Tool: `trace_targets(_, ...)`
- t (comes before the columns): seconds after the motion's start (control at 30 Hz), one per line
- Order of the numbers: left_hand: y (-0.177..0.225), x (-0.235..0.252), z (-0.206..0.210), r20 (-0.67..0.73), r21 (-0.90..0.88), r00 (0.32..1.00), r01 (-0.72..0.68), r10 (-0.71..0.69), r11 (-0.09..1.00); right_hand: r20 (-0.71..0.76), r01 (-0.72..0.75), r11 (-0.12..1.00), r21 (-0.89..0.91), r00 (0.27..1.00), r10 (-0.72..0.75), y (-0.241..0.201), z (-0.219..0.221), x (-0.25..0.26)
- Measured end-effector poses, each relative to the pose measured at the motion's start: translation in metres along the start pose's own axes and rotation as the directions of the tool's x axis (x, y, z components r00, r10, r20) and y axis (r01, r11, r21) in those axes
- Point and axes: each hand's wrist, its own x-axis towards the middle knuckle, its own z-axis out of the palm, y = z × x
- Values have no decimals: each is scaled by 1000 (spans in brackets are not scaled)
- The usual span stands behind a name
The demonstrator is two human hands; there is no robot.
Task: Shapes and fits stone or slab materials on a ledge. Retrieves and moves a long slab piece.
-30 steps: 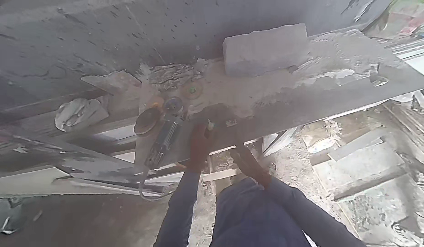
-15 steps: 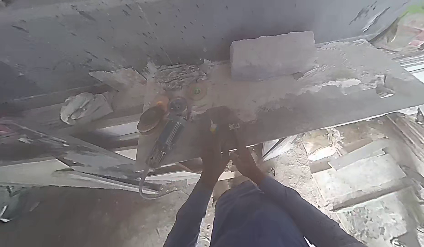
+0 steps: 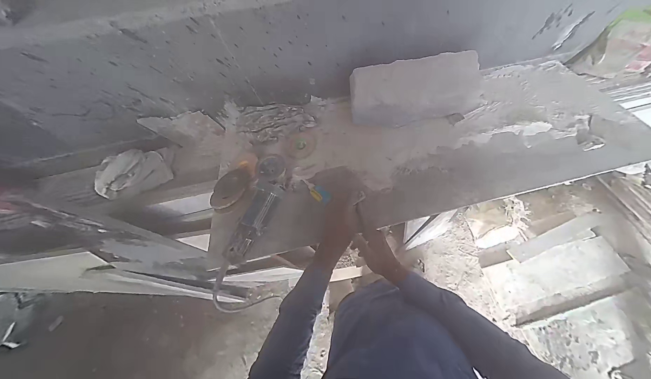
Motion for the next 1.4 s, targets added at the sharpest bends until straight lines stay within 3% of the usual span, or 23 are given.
trace_targets(0.17,1,5,-7,77,-37,996,38,-35,999,0,-8,1000,-8,1000,8,2,2,0)
trace_targets(0.4,-9,8,-5,110,-79,993,-31,40,996,-48,24,993,-112,998,-29,3,5,-2)
trace_targets(0.77,-8,10,-4,84,-86,993,-76,83,993,-135,95,989,-117,985,-111,8,12,0)
trace_targets(1.2,-5,8,-4,88,-77,994,-51,57,996,-142,50,990,-136,987,-69,8,15,2)
trace_targets(1.4,-3,8,-9,166,-26,986,8,-4,1000,-32,-90,989,-121,996,87,-19,-4,-10)
